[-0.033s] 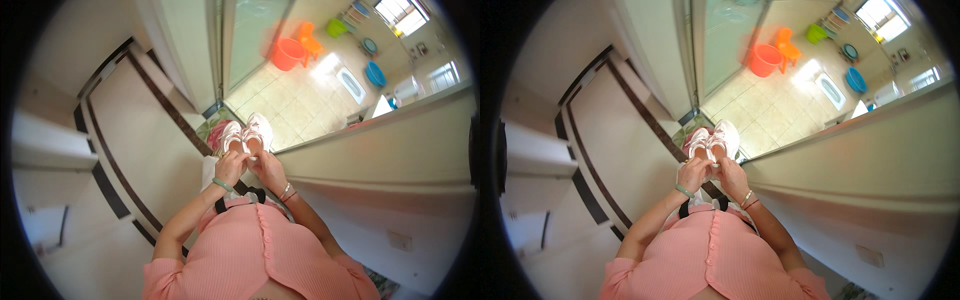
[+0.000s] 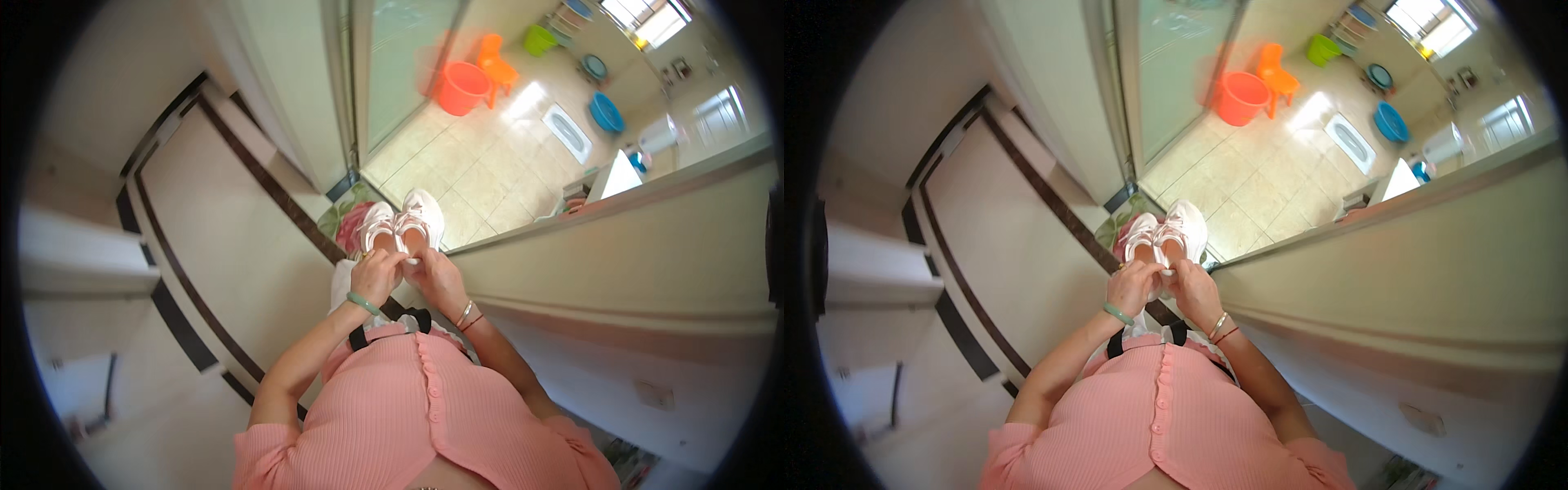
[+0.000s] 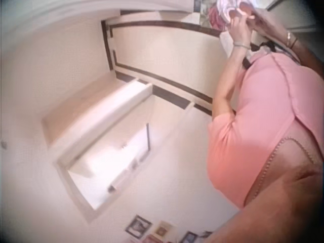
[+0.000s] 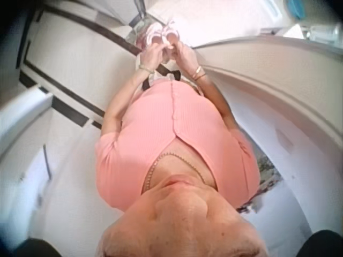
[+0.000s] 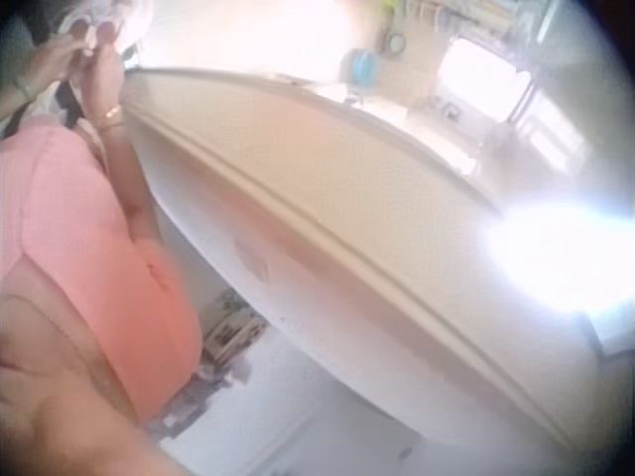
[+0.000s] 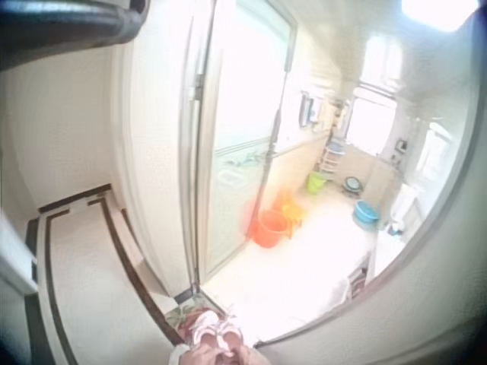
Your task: The person sits on the bathroom floor and scrubs a pair of pink sneakers with a brush and water from a blue basin. They clean the toe, sides, and soles of the shoes, repeatedly dipping the brush into the water.
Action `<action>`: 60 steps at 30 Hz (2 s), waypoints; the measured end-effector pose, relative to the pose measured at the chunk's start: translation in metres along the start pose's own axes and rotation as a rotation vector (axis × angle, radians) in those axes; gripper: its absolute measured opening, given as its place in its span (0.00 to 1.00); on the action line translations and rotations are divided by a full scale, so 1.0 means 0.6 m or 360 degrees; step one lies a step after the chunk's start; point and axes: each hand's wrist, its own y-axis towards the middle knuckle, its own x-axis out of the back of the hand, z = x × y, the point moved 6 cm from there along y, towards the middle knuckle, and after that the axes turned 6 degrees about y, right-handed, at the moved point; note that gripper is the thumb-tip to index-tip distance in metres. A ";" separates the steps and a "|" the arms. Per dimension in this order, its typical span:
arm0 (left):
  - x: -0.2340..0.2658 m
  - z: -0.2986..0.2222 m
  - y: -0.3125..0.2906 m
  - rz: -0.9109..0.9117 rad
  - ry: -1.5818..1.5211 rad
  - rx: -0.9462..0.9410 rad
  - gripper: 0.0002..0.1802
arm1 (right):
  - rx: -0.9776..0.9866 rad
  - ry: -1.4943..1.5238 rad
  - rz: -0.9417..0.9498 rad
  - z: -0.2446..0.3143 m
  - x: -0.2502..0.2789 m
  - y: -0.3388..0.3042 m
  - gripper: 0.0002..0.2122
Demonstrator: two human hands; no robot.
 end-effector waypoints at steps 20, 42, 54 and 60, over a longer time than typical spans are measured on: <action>-0.166 -0.016 0.556 0.0898 -0.0075 -0.0627 0.26 | -0.0579 -0.0042 -0.0629 -0.205 0.202 0.335 0.11; -0.482 -0.259 1.167 0.0836 -0.0432 -0.0802 0.19 | -0.0663 0.0477 -0.1245 -0.635 0.677 0.610 0.12; -0.751 -0.509 1.514 0.0838 -0.0435 -0.1357 0.15 | -0.1293 0.1633 -0.1896 -1.114 0.966 0.649 0.34; -0.848 -0.656 1.667 0.0519 -0.0338 -0.1984 0.11 | -0.0619 0.2239 -0.1856 -1.240 1.125 0.692 0.36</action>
